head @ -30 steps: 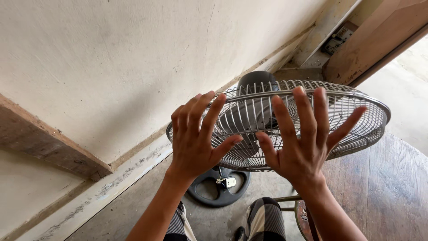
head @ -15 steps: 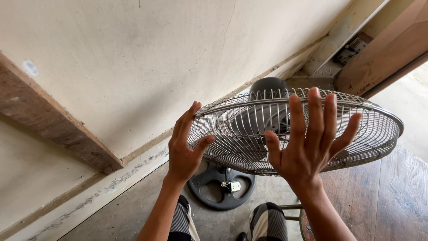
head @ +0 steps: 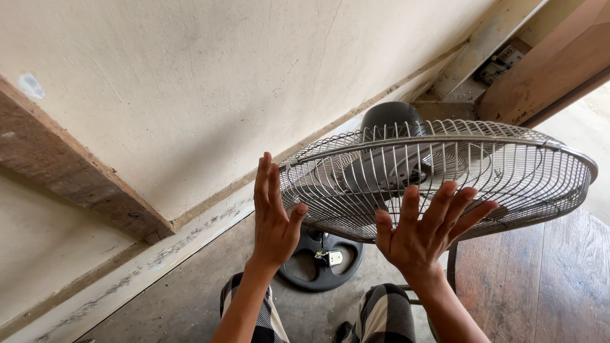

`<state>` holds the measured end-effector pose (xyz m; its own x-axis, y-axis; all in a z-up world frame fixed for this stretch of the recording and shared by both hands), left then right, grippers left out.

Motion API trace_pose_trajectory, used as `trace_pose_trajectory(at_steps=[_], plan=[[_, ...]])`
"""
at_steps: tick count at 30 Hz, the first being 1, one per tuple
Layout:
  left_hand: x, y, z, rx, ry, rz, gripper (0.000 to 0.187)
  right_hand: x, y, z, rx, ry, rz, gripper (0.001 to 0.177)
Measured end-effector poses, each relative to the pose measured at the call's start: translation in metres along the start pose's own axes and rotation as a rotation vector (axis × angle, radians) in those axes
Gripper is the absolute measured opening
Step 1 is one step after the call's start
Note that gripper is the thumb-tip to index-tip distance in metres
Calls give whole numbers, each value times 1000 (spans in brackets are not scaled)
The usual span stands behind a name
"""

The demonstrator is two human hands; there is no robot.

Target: The person reassembles an electric fan by first attaching the fan blades to the motor hub and then securing the front wire cage. The person aligns the cage and rotates it to lock it in place.

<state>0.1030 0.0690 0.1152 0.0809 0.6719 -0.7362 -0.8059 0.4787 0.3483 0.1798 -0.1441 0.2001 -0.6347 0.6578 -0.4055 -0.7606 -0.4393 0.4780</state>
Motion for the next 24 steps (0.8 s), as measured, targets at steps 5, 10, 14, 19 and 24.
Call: trace_pose_trajectory(at_steps=[5, 10, 14, 19, 24], plan=[[2, -8, -15, -93, -17, 17, 68, 0, -10, -22, 19, 3, 31, 72], [1, -12, -31, -169, 31, 77, 71, 10, -24, -45, 22, 28, 49, 76], [-17, -12, -46, -228, -31, 132, 68, 14, -30, -66, 74, 44, 74, 78], [-66, -29, -60, -226, -332, 385, 58, 18, -27, -84, 108, 71, 89, 83], [-74, -33, -60, -168, -296, 322, 56, 21, -25, -99, 136, 100, 135, 88]])
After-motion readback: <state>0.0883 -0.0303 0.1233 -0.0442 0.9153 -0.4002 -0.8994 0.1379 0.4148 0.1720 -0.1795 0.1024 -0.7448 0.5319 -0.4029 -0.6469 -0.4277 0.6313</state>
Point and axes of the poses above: each hand's wrist, its own z-axis towards the middle knuckle, its own y-axis out of the back of the hand, x = y × z, the point moved 9 cm from there along z, towards the middle knuckle, and after that the axes turned 6 degrees about y, right-handed, at the moved point
